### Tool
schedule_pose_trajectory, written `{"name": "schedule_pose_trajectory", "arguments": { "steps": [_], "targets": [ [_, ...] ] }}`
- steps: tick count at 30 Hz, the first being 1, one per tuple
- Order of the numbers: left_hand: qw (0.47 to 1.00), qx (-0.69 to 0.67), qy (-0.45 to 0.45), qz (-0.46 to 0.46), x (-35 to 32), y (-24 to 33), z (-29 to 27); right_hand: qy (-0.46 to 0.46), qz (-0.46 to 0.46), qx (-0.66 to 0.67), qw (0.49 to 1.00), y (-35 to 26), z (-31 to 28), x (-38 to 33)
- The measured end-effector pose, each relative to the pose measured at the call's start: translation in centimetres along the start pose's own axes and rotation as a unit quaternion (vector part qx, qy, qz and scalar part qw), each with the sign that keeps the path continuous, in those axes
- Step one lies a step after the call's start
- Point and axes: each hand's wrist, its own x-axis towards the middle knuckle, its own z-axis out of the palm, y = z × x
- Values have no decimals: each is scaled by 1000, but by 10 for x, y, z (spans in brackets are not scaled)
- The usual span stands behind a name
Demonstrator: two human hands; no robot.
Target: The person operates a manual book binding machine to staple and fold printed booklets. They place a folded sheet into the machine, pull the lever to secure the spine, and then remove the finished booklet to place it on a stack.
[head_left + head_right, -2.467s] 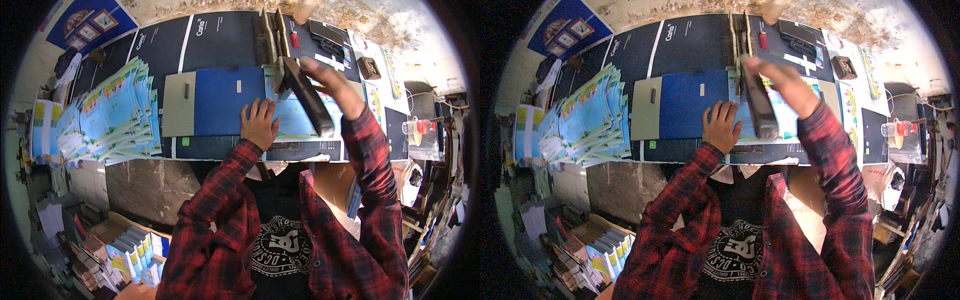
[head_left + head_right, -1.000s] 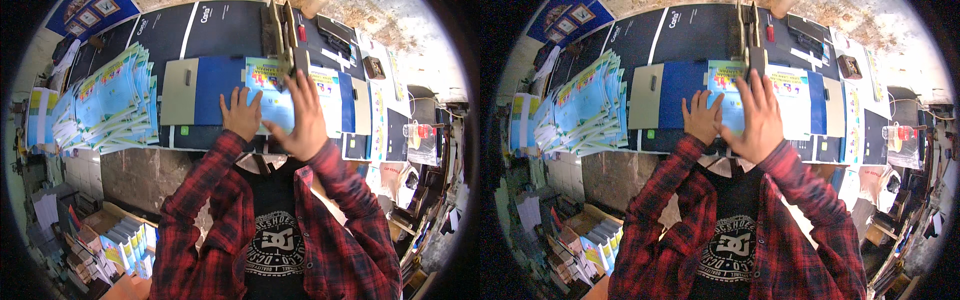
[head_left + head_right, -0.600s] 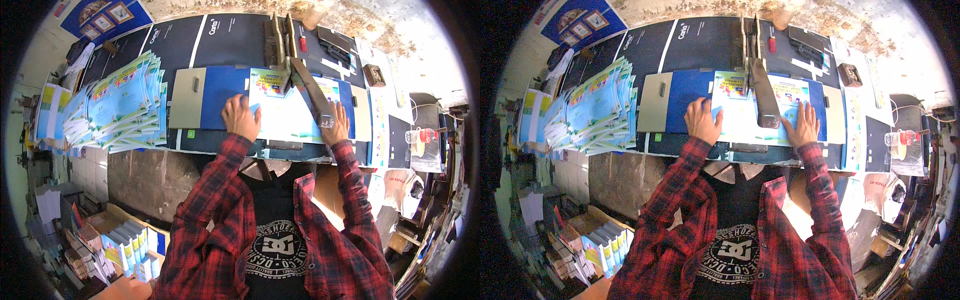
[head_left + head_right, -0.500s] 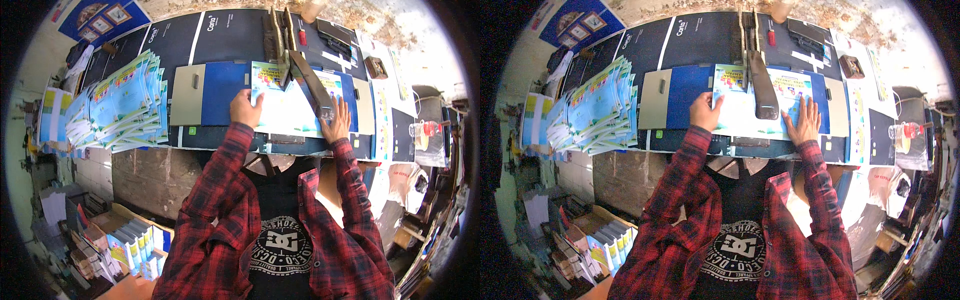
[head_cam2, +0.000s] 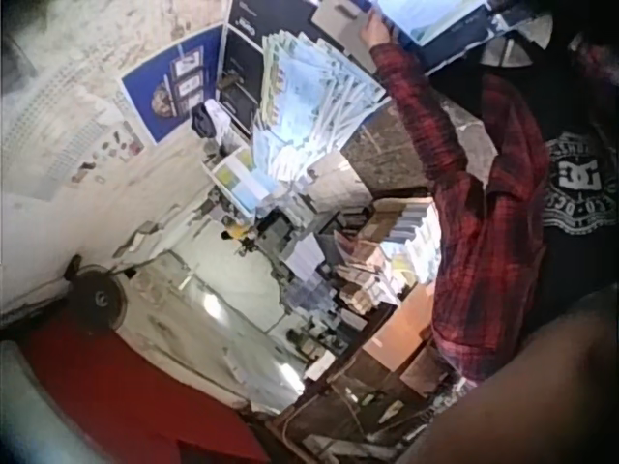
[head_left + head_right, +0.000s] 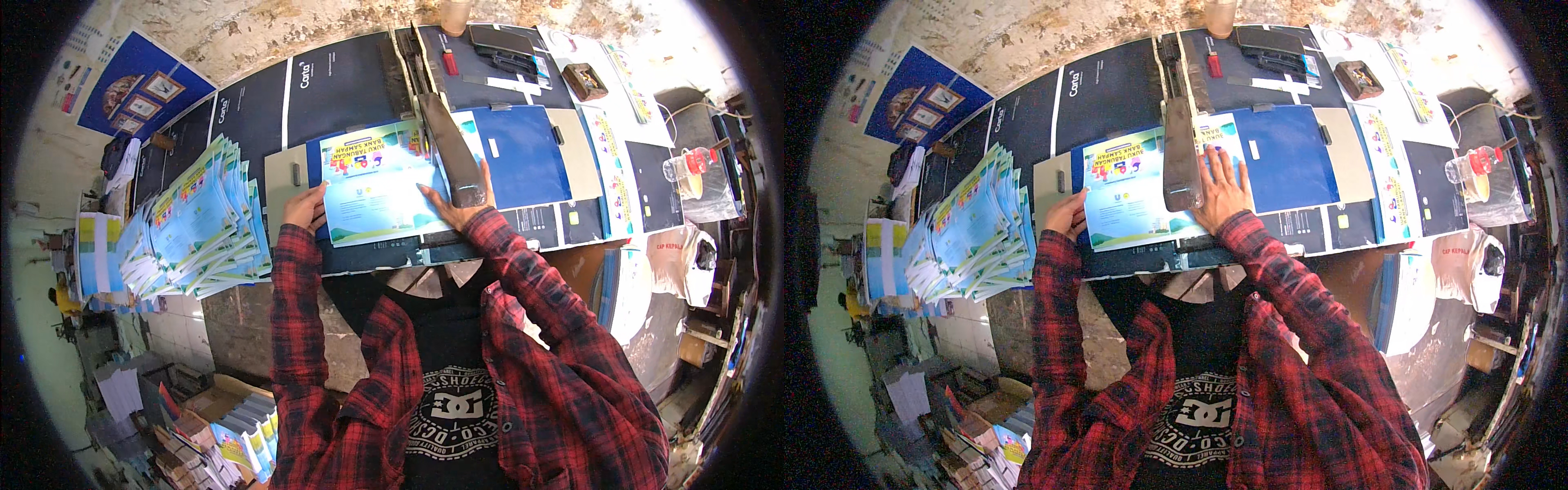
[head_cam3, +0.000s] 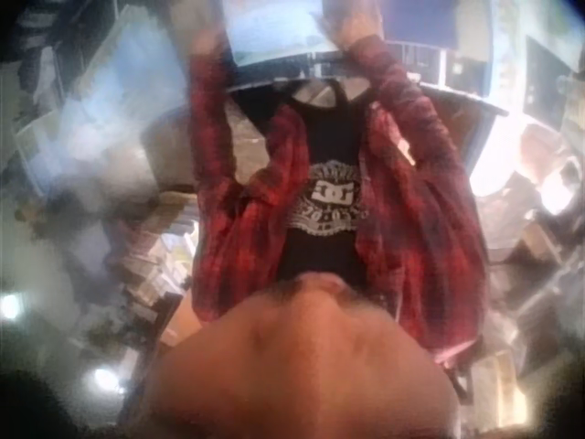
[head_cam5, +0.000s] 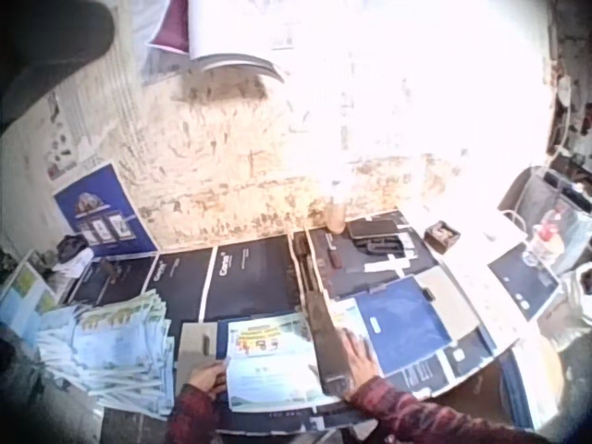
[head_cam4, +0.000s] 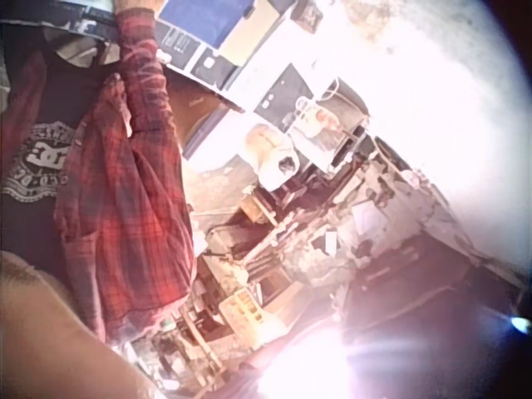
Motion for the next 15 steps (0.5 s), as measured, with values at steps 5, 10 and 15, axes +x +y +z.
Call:
{"name": "schedule_pose_trajectory", "arguments": {
  "steps": [5, 10, 15],
  "targets": [
    [1000, -19, 14, -4, -2, -4, 18, 59, 5, -33, 998, 16, -11, -1],
    [966, 181, 96, 156, 2, 2, 17, 67, 11, -31, 997, 21, -14, 0],
    [668, 529, 93, 514, -56, -30, 101, 6, 2, -64, 998, 26, -4, -1]
  ]
}}
